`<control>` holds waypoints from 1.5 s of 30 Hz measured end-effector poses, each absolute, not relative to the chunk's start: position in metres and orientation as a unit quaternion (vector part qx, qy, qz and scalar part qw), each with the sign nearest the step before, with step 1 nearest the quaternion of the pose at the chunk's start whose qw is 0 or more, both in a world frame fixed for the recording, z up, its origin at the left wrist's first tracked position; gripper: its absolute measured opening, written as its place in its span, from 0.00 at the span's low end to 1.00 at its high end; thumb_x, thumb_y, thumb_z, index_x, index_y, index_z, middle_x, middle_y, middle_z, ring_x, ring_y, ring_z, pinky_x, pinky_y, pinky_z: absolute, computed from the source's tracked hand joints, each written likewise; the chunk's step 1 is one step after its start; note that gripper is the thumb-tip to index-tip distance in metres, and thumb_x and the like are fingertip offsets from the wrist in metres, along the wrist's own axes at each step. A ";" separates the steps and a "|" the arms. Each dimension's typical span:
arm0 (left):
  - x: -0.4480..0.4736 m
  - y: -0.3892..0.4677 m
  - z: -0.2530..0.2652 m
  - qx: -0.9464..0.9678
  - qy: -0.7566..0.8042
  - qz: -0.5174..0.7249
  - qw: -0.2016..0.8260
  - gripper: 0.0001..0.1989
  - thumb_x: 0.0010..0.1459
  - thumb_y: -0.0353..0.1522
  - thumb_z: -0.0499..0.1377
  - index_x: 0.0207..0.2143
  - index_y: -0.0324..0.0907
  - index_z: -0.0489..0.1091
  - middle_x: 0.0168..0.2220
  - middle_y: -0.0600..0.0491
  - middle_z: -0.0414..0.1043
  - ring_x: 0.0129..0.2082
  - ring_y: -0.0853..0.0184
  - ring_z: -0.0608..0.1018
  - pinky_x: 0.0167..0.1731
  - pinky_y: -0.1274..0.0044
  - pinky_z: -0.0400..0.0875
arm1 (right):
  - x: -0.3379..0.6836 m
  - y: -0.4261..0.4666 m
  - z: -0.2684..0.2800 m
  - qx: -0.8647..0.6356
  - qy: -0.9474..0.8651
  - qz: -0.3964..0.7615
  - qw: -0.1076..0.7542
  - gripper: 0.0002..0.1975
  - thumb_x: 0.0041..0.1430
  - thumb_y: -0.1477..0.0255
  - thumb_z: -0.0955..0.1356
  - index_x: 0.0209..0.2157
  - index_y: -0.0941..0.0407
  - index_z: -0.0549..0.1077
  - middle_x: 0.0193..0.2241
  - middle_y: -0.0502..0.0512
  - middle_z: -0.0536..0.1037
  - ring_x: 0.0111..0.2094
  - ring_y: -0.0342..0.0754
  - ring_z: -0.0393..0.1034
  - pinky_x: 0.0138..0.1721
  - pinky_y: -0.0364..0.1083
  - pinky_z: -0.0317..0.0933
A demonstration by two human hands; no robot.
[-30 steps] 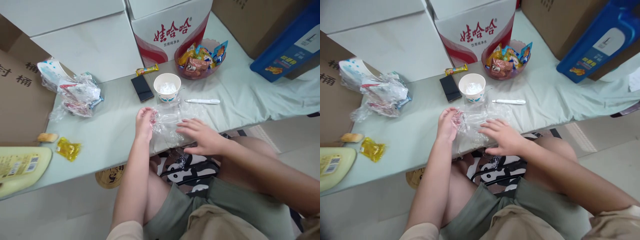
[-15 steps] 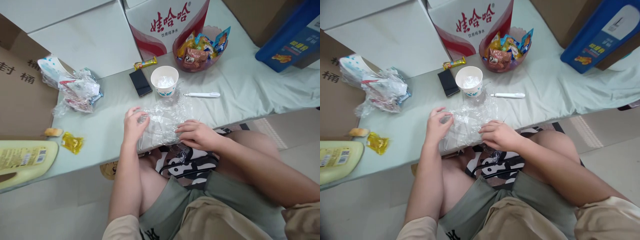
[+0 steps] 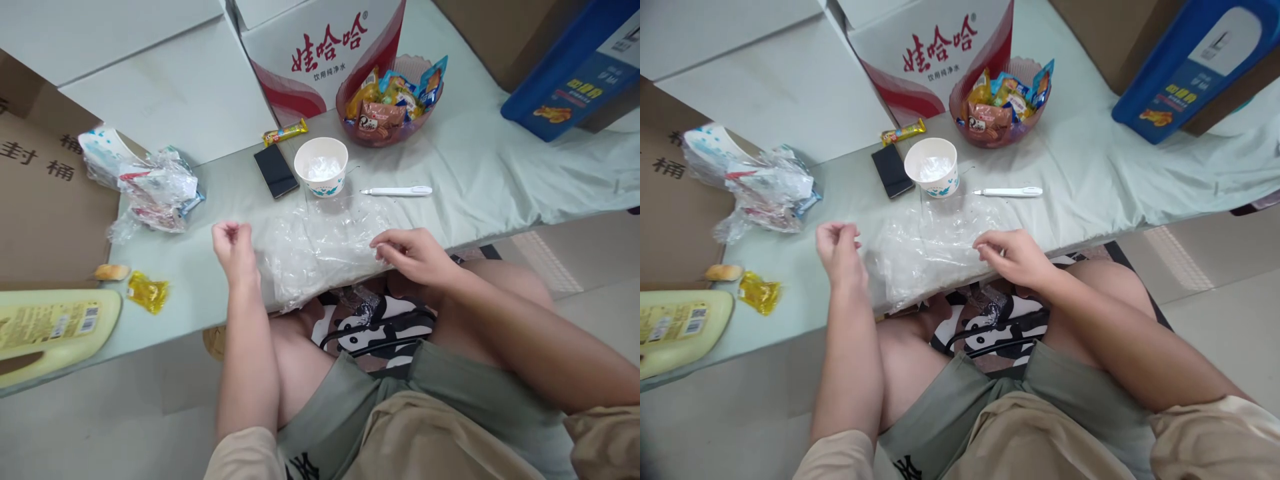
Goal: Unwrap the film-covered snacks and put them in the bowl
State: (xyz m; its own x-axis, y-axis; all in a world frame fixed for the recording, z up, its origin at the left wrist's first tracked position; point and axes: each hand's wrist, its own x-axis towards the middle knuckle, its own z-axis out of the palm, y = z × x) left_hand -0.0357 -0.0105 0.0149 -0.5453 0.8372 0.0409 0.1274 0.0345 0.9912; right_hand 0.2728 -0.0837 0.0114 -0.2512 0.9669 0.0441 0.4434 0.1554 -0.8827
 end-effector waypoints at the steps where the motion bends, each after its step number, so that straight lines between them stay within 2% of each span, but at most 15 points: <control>1: -0.035 -0.021 0.019 0.439 0.621 0.583 0.288 0.11 0.52 0.35 0.65 0.28 0.45 0.64 0.30 0.56 0.67 0.32 0.70 0.72 0.33 0.79 0.68 | 0.272 -0.081 0.012 -0.535 -0.641 0.426 0.348 0.11 0.64 0.65 0.64 0.36 0.55 0.76 0.25 0.51 0.79 0.25 0.44 0.72 0.29 0.44 0.66; 3: -0.030 -0.043 0.027 0.597 0.550 0.476 0.338 0.11 0.53 0.39 0.66 0.27 0.45 0.68 0.31 0.53 0.72 0.37 0.64 0.75 0.41 0.73 0.71 | 0.271 -0.076 0.013 -0.565 -0.561 0.471 0.380 0.11 0.64 0.63 0.65 0.35 0.55 0.74 0.25 0.51 0.78 0.22 0.42 0.70 0.25 0.43 0.65; 6: -0.014 -0.069 0.030 0.750 0.496 0.210 0.384 0.23 0.39 0.36 0.74 0.41 0.47 0.78 0.52 0.47 0.77 0.54 0.51 0.75 0.57 0.64 0.69 | 0.271 -0.066 0.012 -0.594 -0.491 0.489 0.408 0.11 0.63 0.62 0.67 0.33 0.56 0.73 0.25 0.51 0.76 0.21 0.41 0.69 0.23 0.42 0.62; 8: -0.004 -0.077 0.027 0.770 0.498 0.165 0.362 0.17 0.41 0.33 0.72 0.38 0.48 0.80 0.56 0.47 0.75 0.59 0.48 0.73 0.61 0.61 0.67 | 0.272 -0.062 0.011 -0.610 -0.470 0.486 0.413 0.10 0.63 0.63 0.68 0.33 0.56 0.72 0.26 0.51 0.76 0.21 0.40 0.69 0.23 0.42 0.62; 10: 0.000 -0.076 0.023 0.763 0.510 0.190 0.349 0.03 0.47 0.31 0.67 0.27 0.47 0.78 0.52 0.47 0.77 0.55 0.51 0.76 0.59 0.62 0.69 | 0.274 -0.059 0.009 -0.617 -0.464 0.482 0.415 0.09 0.63 0.64 0.68 0.35 0.56 0.72 0.27 0.51 0.76 0.21 0.40 0.68 0.24 0.42 0.63; 14: -0.017 -0.062 0.022 0.639 0.554 0.334 0.416 0.02 0.50 0.33 0.65 0.26 0.45 0.77 0.36 0.48 0.81 0.39 0.60 0.81 0.44 0.68 0.76 | 0.278 -0.059 0.004 -0.615 -0.464 0.473 0.427 0.17 0.59 0.61 0.71 0.46 0.55 0.70 0.30 0.50 0.77 0.24 0.42 0.71 0.28 0.44 0.67; 18: -0.037 -0.050 0.025 0.440 0.581 0.471 0.498 0.08 0.47 0.36 0.68 0.27 0.43 0.75 0.25 0.52 0.76 0.26 0.67 0.78 0.28 0.77 0.73 | 0.284 -0.067 -0.003 -0.597 -0.459 0.495 0.433 0.25 0.55 0.57 0.74 0.49 0.54 0.69 0.39 0.57 0.82 0.38 0.50 0.78 0.40 0.49 0.73; 23: -0.039 -0.042 0.022 0.372 0.598 0.477 0.526 0.11 0.46 0.37 0.69 0.24 0.41 0.71 0.21 0.55 0.71 0.23 0.71 0.77 0.24 0.82 0.71 | 0.287 -0.078 -0.002 -0.551 -0.553 0.517 0.350 0.23 0.60 0.53 0.70 0.48 0.55 0.76 0.51 0.62 0.80 0.51 0.58 0.76 0.54 0.60 0.70; 27: -0.035 -0.039 0.014 0.420 0.640 0.451 0.458 0.09 0.50 0.36 0.66 0.25 0.41 0.72 0.18 0.56 0.69 0.19 0.72 0.74 0.17 0.84 0.62 | 0.284 -0.080 -0.001 -0.509 -0.623 0.505 0.312 0.20 0.60 0.55 0.68 0.46 0.53 0.78 0.55 0.61 0.78 0.57 0.60 0.72 0.61 0.62 0.64; 30: -0.036 -0.037 0.010 0.468 0.646 0.436 0.416 0.07 0.52 0.33 0.65 0.25 0.40 0.73 0.19 0.55 0.70 0.17 0.73 0.72 0.16 0.84 0.61 | 0.281 -0.081 0.000 -0.498 -0.651 0.497 0.285 0.13 0.56 0.58 0.71 0.32 0.54 0.75 0.48 0.60 0.81 0.53 0.58 0.75 0.58 0.61 0.65; 32: -0.041 -0.036 0.009 0.487 0.649 0.407 0.420 0.07 0.52 0.33 0.64 0.23 0.40 0.73 0.16 0.55 0.69 0.14 0.74 0.69 0.15 0.83 0.60 | 0.279 -0.082 0.001 -0.512 -0.632 0.491 0.312 0.14 0.59 0.58 0.70 0.29 0.54 0.70 0.42 0.60 0.82 0.48 0.56 0.77 0.55 0.60 0.67; 37: -0.053 -0.038 0.015 0.456 0.638 0.373 0.496 0.09 0.48 0.34 0.69 0.23 0.40 0.73 0.14 0.55 0.67 0.13 0.73 0.66 0.14 0.82 0.60 | 0.279 -0.079 0.005 -0.544 -0.503 0.515 0.431 0.16 0.63 0.56 0.68 0.32 0.52 0.62 0.36 0.57 0.81 0.45 0.55 0.77 0.46 0.56 0.70; 41: -0.049 -0.040 0.017 0.428 0.571 0.424 0.558 0.14 0.41 0.33 0.74 0.27 0.40 0.73 0.22 0.53 0.73 0.26 0.69 0.78 0.29 0.80 0.74 | 0.277 -0.074 0.002 -0.551 -0.470 0.514 0.460 0.16 0.64 0.55 0.67 0.35 0.51 0.60 0.29 0.51 0.79 0.39 0.51 0.78 0.44 0.54 0.71; 43: -0.042 -0.038 0.015 0.402 0.564 0.451 0.563 0.17 0.45 0.37 0.73 0.28 0.42 0.69 0.24 0.55 0.73 0.28 0.69 0.79 0.31 0.79 0.75 | 0.274 -0.073 -0.002 -0.540 -0.466 0.515 0.476 0.16 0.64 0.53 0.65 0.41 0.50 0.60 0.29 0.49 0.78 0.38 0.50 0.78 0.45 0.53 0.71; 45: -0.037 -0.035 0.012 0.376 0.583 0.473 0.542 0.17 0.51 0.42 0.70 0.32 0.45 0.65 0.24 0.57 0.71 0.24 0.70 0.78 0.24 0.81 0.72 | 0.271 -0.072 -0.004 -0.519 -0.478 0.519 0.483 0.20 0.63 0.54 0.67 0.48 0.49 0.59 0.31 0.49 0.78 0.40 0.50 0.78 0.47 0.54 0.71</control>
State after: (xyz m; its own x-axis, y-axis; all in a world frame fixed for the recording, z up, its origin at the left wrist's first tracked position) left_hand -0.0365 -0.0353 0.0116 -0.1282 0.9523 -0.2769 -0.0736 0.2693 0.9602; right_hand 0.2710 -0.0723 -0.0044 0.0054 0.9970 -0.0773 -0.0053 -0.0773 -0.9970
